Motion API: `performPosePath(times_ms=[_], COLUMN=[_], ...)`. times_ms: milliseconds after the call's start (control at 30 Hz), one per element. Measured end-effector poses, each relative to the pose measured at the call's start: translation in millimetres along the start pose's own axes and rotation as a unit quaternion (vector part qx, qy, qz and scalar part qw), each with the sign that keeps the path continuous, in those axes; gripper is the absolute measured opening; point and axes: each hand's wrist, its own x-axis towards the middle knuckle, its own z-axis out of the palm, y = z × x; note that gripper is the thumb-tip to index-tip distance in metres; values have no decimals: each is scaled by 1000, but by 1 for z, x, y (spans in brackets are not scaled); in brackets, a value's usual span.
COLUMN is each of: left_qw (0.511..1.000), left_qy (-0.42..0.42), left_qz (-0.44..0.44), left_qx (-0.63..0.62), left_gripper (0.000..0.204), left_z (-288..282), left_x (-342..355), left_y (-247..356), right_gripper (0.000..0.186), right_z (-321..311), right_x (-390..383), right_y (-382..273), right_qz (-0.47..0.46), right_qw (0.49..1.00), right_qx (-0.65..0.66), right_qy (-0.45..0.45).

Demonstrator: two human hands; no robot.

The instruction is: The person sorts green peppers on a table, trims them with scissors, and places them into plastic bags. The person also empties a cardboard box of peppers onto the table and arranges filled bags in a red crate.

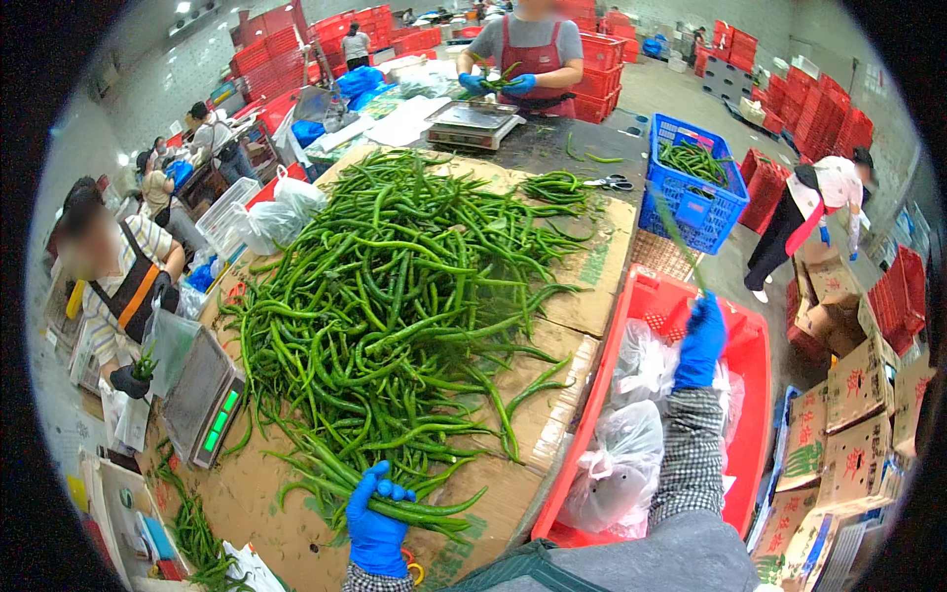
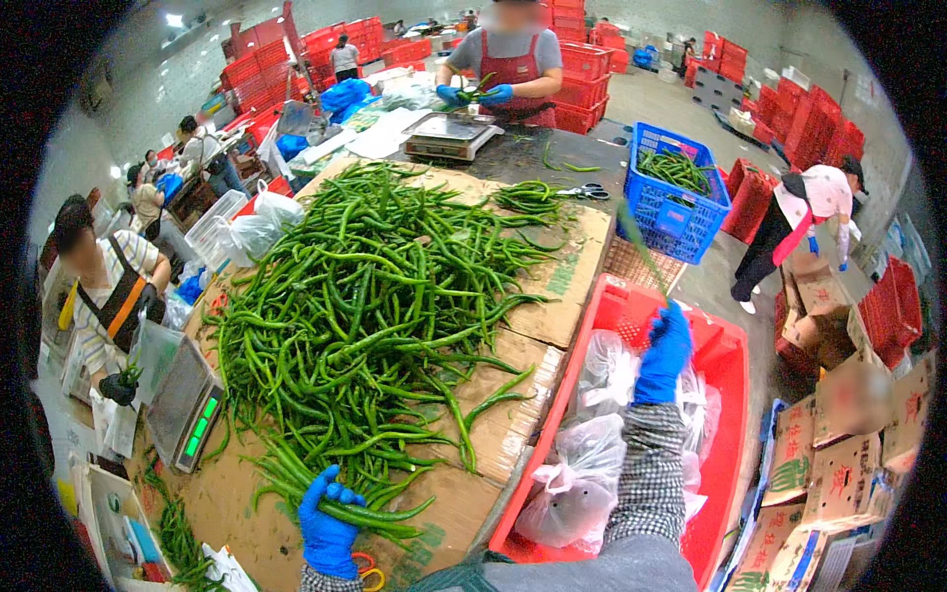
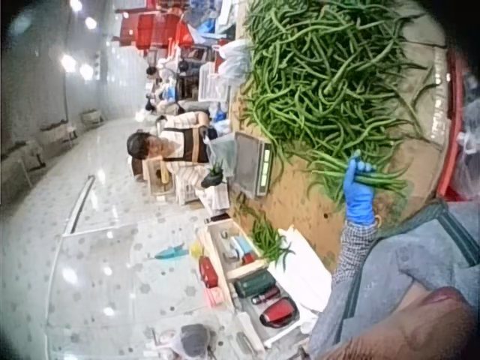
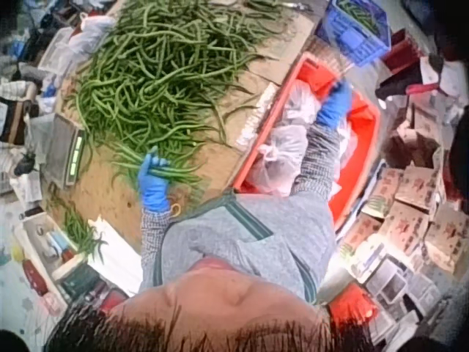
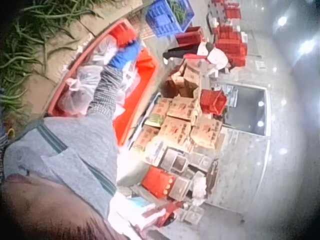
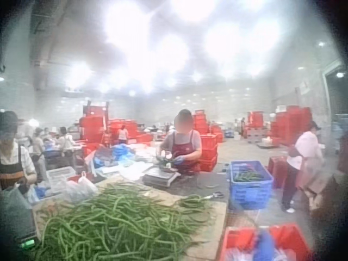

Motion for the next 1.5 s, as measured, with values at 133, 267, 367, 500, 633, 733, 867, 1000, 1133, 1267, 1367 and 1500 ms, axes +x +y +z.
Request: performPosePath(times_ms=[133, 267, 367, 500, 633, 733, 867, 1000, 1133, 1267, 1367, 1500], left_qw=[1000, 999, 999, 999, 999, 999, 1000, 998, 997, 998, 997, 990], left_qy=[16, 49, 42, 18, 5, -3, 16, 61, 77, 47, -1, -118], left_qz=[-14, -3, -12, -10, -25, -38, -13, 18, 8, -43, -74, -67], left_qx=[14, 23, 23, 33, 32, 32, 5, 4, 10, 22, 1, -34], left_gripper=[28, 26, 28, 31, 31, 30, 30, 32, 32, 31, 39, 55], left_z=[-2, -10, -11, -3, 11, 8, -12, -28, -21, -12, 14, 32], left_x=[4, 2, 6, 2, -1, -6, -22, -33, -26, -6, 6, 17], left_y=[-4, 2, 2, 4, -4, -7, 6, 15, 15, 0, -11, -17], right_gripper=[15, 17, 20, 28, 42, 54, 43, 32, 28, 33, 35, 26], right_z=[-165, -313, -350, -110, 101, 177, 206, 187, 161, 143, 117, 78], right_x=[57, 85, 105, 40, -24, -31, -43, -57, -63, -93, -163, -252], right_y=[-59, -95, -105, -63, -14, 49, 113, 102, 61, 29, 9, 8], right_qz=[-173, -296, -310, -35, 205, 240, 228, 193, 219, 4, -10, -103], right_qw=[977, 850, 907, 996, 895, 823, 703, 751, 819, 856, 859, 684], right_qx=[-87, -356, -206, -5, -184, -326, -431, -362, -334, -344, -222, -235], right_qy=[89, 253, 195, -86, -352, -397, -518, -517, -413, -386, -462, -682])
